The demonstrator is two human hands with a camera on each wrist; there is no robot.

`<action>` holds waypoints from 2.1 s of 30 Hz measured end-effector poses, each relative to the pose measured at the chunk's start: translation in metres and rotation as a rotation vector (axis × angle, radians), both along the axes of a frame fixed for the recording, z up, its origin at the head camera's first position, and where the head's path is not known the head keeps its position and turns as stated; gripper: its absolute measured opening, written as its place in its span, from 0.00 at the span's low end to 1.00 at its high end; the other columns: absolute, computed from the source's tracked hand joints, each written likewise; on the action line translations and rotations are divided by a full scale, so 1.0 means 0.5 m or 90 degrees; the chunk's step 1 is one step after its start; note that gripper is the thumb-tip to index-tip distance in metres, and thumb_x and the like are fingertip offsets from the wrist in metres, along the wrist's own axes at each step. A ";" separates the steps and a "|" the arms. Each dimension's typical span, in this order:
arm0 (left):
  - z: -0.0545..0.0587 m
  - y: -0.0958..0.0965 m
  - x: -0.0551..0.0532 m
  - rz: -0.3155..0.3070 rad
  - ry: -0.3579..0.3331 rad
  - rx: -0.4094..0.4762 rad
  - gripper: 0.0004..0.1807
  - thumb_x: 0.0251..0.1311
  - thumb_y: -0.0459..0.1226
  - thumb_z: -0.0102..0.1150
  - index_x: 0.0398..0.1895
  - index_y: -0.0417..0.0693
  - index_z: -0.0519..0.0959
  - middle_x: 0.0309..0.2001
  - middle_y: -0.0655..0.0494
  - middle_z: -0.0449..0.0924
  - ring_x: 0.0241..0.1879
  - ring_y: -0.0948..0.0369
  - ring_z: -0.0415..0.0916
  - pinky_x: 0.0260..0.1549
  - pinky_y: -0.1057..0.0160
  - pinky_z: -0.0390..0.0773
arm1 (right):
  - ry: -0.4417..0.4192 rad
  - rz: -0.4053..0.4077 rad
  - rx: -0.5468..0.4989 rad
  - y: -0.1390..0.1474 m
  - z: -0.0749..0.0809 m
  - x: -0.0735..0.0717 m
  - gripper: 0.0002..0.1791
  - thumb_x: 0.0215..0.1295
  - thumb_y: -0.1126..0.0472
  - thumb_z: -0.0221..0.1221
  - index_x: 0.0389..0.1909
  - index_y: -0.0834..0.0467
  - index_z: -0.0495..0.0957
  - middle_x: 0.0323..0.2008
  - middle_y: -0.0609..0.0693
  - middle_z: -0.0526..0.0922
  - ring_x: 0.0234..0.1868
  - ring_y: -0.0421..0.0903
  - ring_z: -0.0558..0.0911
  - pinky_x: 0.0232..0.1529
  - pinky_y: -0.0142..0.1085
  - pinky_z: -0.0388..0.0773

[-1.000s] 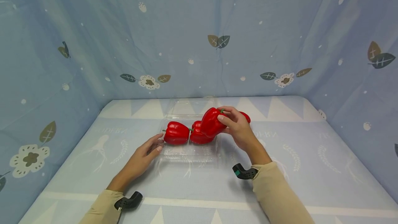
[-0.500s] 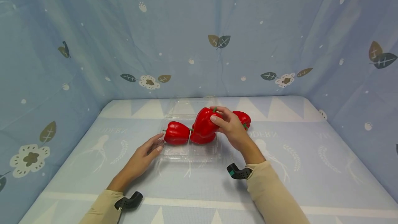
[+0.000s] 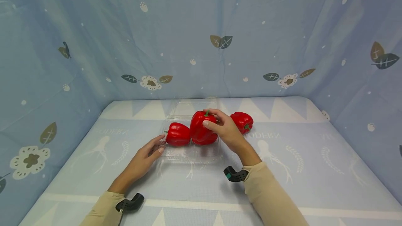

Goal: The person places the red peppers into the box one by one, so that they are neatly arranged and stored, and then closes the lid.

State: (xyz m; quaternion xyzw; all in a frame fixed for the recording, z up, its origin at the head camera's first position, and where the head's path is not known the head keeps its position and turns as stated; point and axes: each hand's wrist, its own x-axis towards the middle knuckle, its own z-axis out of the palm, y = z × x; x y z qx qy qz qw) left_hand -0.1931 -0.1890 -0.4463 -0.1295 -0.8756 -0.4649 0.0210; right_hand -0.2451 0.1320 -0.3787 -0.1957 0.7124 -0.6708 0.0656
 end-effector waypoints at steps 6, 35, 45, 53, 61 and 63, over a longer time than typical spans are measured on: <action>0.000 0.002 -0.001 0.002 -0.002 -0.005 0.29 0.72 0.44 0.57 0.75 0.55 0.65 0.63 0.50 0.76 0.61 0.55 0.73 0.62 0.47 0.70 | -0.003 0.013 0.022 -0.011 0.004 0.001 0.30 0.68 0.54 0.61 0.69 0.54 0.69 0.61 0.57 0.76 0.59 0.57 0.76 0.54 0.45 0.80; -0.001 0.000 -0.001 0.007 -0.008 -0.021 0.30 0.72 0.48 0.56 0.75 0.59 0.65 0.64 0.53 0.75 0.62 0.55 0.73 0.63 0.48 0.70 | 0.012 0.088 0.108 -0.064 0.001 0.012 0.33 0.66 0.54 0.64 0.70 0.53 0.67 0.63 0.55 0.72 0.62 0.58 0.72 0.50 0.47 0.82; -0.003 0.001 -0.003 0.008 -0.015 -0.017 0.30 0.72 0.45 0.57 0.75 0.58 0.65 0.64 0.52 0.75 0.62 0.55 0.72 0.64 0.47 0.69 | 0.060 0.079 0.196 -0.088 -0.003 0.020 0.40 0.58 0.49 0.71 0.71 0.44 0.65 0.64 0.46 0.72 0.62 0.50 0.73 0.53 0.44 0.80; -0.004 -0.001 -0.003 0.004 -0.005 -0.016 0.30 0.72 0.44 0.57 0.75 0.58 0.65 0.63 0.52 0.76 0.62 0.55 0.73 0.63 0.48 0.70 | 0.096 0.051 0.270 -0.104 -0.005 0.033 0.43 0.54 0.47 0.73 0.70 0.43 0.66 0.61 0.42 0.74 0.59 0.45 0.74 0.52 0.43 0.81; -0.003 -0.001 -0.002 0.003 -0.001 -0.014 0.30 0.71 0.46 0.57 0.75 0.58 0.66 0.63 0.52 0.76 0.61 0.54 0.74 0.62 0.48 0.71 | 0.183 0.058 0.330 -0.119 -0.009 0.044 0.44 0.54 0.51 0.74 0.72 0.48 0.66 0.61 0.40 0.72 0.60 0.41 0.73 0.50 0.39 0.81; -0.004 -0.001 -0.002 0.000 0.003 -0.012 0.30 0.71 0.46 0.57 0.74 0.57 0.66 0.64 0.52 0.76 0.61 0.55 0.74 0.62 0.48 0.71 | 0.188 0.055 0.347 -0.121 -0.011 0.045 0.45 0.54 0.51 0.74 0.72 0.48 0.65 0.62 0.40 0.72 0.60 0.41 0.72 0.50 0.40 0.81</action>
